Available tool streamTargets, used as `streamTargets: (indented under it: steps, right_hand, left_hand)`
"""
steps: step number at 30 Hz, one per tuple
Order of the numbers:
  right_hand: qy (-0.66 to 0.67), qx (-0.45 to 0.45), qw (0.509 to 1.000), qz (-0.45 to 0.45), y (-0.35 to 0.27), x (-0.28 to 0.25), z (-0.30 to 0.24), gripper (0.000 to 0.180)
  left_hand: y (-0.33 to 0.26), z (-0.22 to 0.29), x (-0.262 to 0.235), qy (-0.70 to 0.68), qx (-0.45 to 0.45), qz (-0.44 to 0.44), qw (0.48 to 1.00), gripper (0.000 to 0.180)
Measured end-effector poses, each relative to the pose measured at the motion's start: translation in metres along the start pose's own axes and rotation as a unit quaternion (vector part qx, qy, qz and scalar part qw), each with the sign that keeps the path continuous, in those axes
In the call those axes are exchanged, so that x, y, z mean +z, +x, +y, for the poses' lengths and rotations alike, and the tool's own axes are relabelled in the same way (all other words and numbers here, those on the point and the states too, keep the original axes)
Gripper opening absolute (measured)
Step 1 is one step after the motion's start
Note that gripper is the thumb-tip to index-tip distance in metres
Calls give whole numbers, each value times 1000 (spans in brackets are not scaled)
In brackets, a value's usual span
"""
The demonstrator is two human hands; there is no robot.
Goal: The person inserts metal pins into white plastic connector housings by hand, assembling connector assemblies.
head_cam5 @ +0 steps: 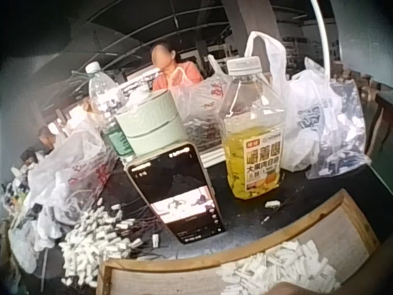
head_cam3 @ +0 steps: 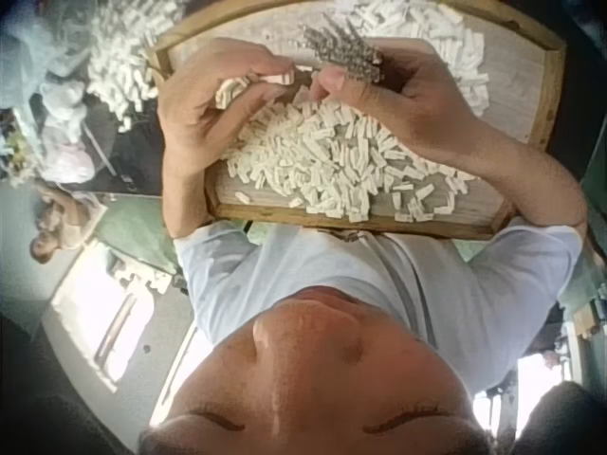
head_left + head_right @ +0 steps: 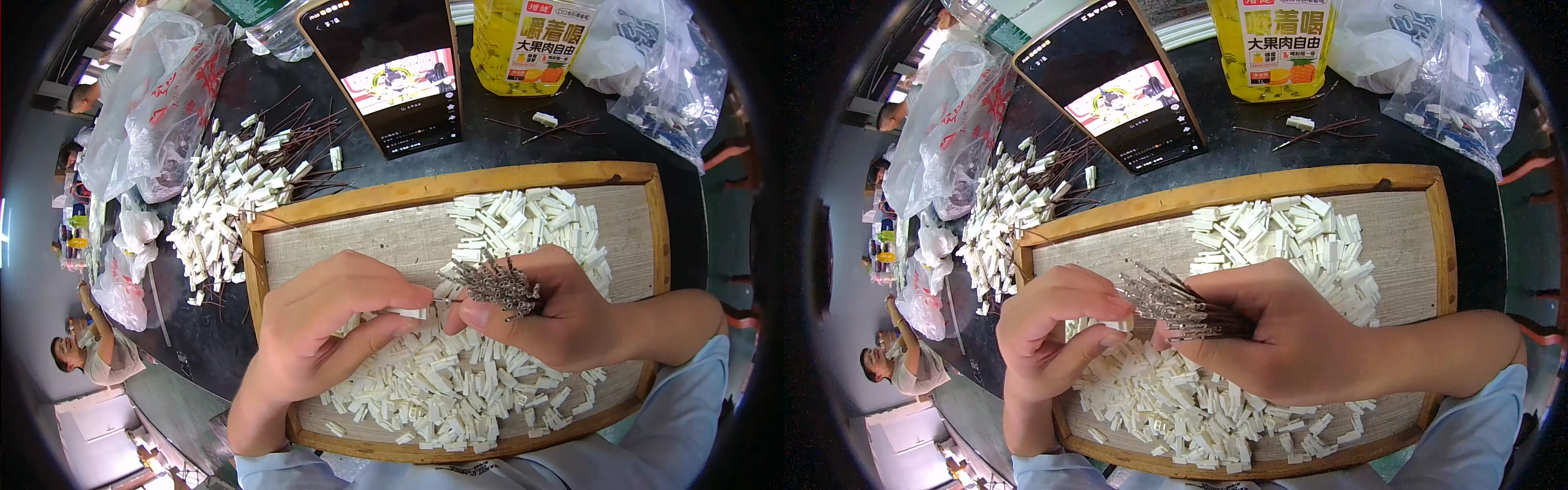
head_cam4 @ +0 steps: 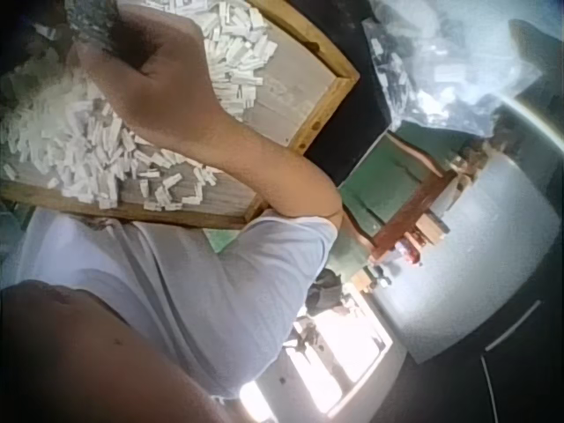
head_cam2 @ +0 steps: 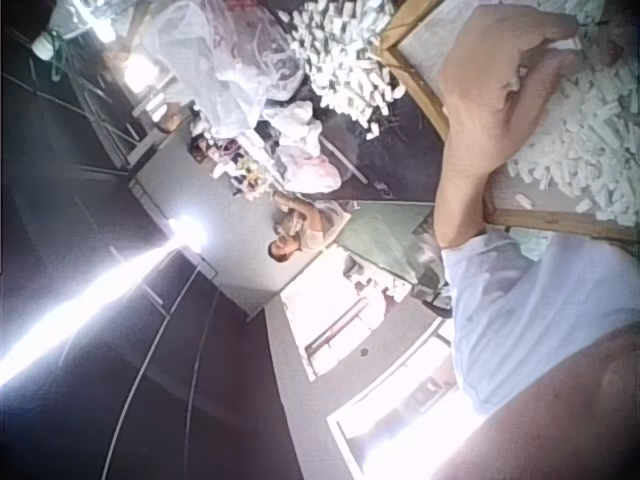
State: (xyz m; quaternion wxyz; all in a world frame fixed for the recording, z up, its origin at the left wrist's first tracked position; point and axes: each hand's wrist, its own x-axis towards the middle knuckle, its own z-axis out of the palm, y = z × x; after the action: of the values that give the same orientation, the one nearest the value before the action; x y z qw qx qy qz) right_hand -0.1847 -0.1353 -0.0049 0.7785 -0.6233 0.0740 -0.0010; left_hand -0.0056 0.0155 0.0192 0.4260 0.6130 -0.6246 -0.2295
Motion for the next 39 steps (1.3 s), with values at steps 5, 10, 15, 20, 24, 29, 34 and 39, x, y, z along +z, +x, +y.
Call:
streamTargets:
  steps: [5, 10, 15, 20, 24, 29, 34, 39]
  right_hand:
    - [46, -26, 998, 40, 0, 5, 6, 18]
    - [-47, -24, 999, 12, -1, 1, -3, 17]
    - [-143, -66, 987, 10, 1, 1, -2, 14]
    - [-62, 29, 997, -33, 3, 4, -9, 19]
    - [-29, -26, 999, 9, 1, 4, 0, 20]
    - [-1, 105, 994, 10, 3, 1, -19, 25]
    - [4, 105, 994, 36, 5, 10, -20, 29]
    - [30, 111, 987, 111, -1, 17, -17, 27]
  left_hand:
    - [-1, -4, -2, -2, 8, 40, 999, 24]
    - [2, 1, 5, 10, 11, 23, 1000, 21]
    - [3, 6, 8, 23, 53, -13, 998, 22]
    - [-1, 6, 5, 47, 59, -19, 997, 20]
    - [2, 2, -10, 136, 96, 8, 986, 21]
    - [-6, -16, -65, 324, -20, 198, 925, 11]
    - [-38, -48, -120, 478, -85, 172, 857, 32]
    - [-40, -56, -119, 332, -31, 88, 939, 60]
